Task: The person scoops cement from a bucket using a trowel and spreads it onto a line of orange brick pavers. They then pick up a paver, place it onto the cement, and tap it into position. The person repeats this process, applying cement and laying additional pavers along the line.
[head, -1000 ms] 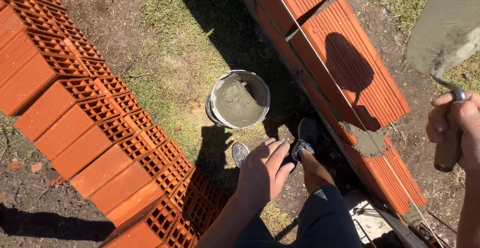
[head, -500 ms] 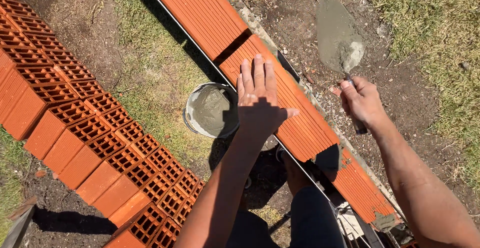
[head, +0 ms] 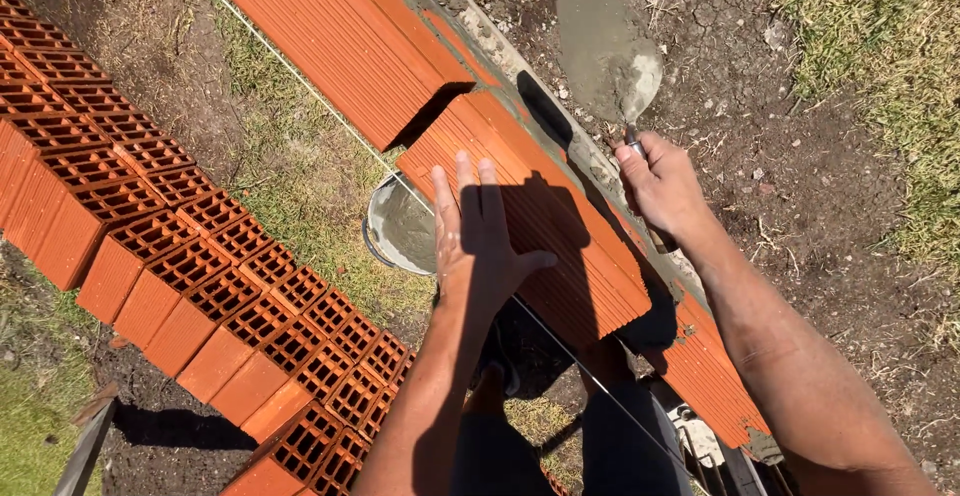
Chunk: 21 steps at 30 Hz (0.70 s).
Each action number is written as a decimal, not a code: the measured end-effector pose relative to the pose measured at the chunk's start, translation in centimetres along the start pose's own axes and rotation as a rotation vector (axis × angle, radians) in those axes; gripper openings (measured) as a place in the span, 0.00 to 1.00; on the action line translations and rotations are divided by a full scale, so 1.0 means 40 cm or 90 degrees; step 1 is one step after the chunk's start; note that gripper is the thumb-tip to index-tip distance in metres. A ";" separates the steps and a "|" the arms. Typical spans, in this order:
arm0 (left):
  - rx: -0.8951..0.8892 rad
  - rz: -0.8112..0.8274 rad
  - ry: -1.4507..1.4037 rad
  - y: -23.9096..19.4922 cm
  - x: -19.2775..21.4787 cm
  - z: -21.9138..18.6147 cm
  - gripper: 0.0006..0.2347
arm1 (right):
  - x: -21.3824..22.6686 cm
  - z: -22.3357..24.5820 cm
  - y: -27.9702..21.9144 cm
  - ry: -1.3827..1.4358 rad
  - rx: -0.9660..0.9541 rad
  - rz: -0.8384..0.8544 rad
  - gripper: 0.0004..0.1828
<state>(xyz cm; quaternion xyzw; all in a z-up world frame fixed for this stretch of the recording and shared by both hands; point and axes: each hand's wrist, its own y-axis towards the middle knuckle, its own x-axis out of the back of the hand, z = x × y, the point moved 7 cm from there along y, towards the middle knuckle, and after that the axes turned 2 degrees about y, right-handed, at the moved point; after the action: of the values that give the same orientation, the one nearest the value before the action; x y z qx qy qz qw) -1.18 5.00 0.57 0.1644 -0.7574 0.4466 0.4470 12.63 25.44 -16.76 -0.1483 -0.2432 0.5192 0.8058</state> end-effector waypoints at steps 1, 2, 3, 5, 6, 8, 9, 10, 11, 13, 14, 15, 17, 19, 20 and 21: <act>0.001 0.001 -0.008 -0.001 0.006 -0.004 0.61 | -0.011 0.021 0.005 -0.002 0.013 0.004 0.19; -0.002 0.000 -0.015 0.002 0.013 -0.007 0.61 | -0.022 0.041 0.010 -0.003 0.027 0.003 0.19; 0.000 0.001 -0.015 0.000 0.006 -0.003 0.61 | -0.032 0.075 0.009 -0.003 0.027 0.006 0.19; 0.001 0.006 -0.034 -0.002 -0.005 0.001 0.61 | -0.086 0.102 -0.007 -0.144 -0.116 0.175 0.17; 0.000 0.004 -0.035 0.003 -0.003 -0.003 0.61 | -0.090 0.068 -0.001 -0.145 -0.115 0.174 0.17; 0.006 0.004 -0.011 0.001 -0.003 -0.004 0.62 | -0.072 0.032 0.011 -0.066 -0.006 0.041 0.18; 0.008 0.005 -0.012 0.000 0.003 -0.003 0.62 | -0.064 0.092 0.003 -0.067 -0.006 0.044 0.18; 0.007 0.006 -0.007 0.001 0.008 -0.006 0.61 | -0.071 0.143 -0.007 -0.100 -0.032 0.112 0.19; 0.006 0.006 -0.002 0.001 0.012 -0.010 0.61 | -0.076 0.192 -0.020 -0.134 -0.057 0.180 0.20; 0.002 0.013 -0.010 0.000 0.002 -0.012 0.61 | -0.064 0.187 -0.027 -0.137 -0.059 0.154 0.20; 0.005 0.013 -0.012 0.003 0.004 -0.004 0.60 | -0.065 0.193 -0.019 -0.136 -0.052 0.133 0.21; 0.005 0.012 -0.011 0.006 0.007 -0.001 0.60 | -0.071 0.151 -0.014 -0.135 -0.050 0.132 0.21; -0.005 0.003 0.002 0.006 0.009 -0.004 0.61 | -0.067 0.065 -0.008 -0.112 -0.040 0.095 0.19; -0.007 0.005 -0.004 0.000 0.006 0.004 0.61 | -0.078 0.137 -0.025 -0.128 -0.066 0.142 0.19; -0.009 0.002 -0.012 0.004 0.007 0.005 0.61 | -0.083 0.172 -0.029 -0.147 -0.088 0.188 0.19; -0.013 0.005 -0.014 0.004 0.003 0.000 0.61 | -0.082 0.139 -0.036 -0.148 -0.092 0.185 0.19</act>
<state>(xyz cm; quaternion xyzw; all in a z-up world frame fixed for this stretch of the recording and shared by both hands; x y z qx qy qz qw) -1.34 5.12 0.59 0.1618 -0.7671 0.4391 0.4388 9.58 21.79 -12.16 -0.1787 -0.3472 0.6249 0.6760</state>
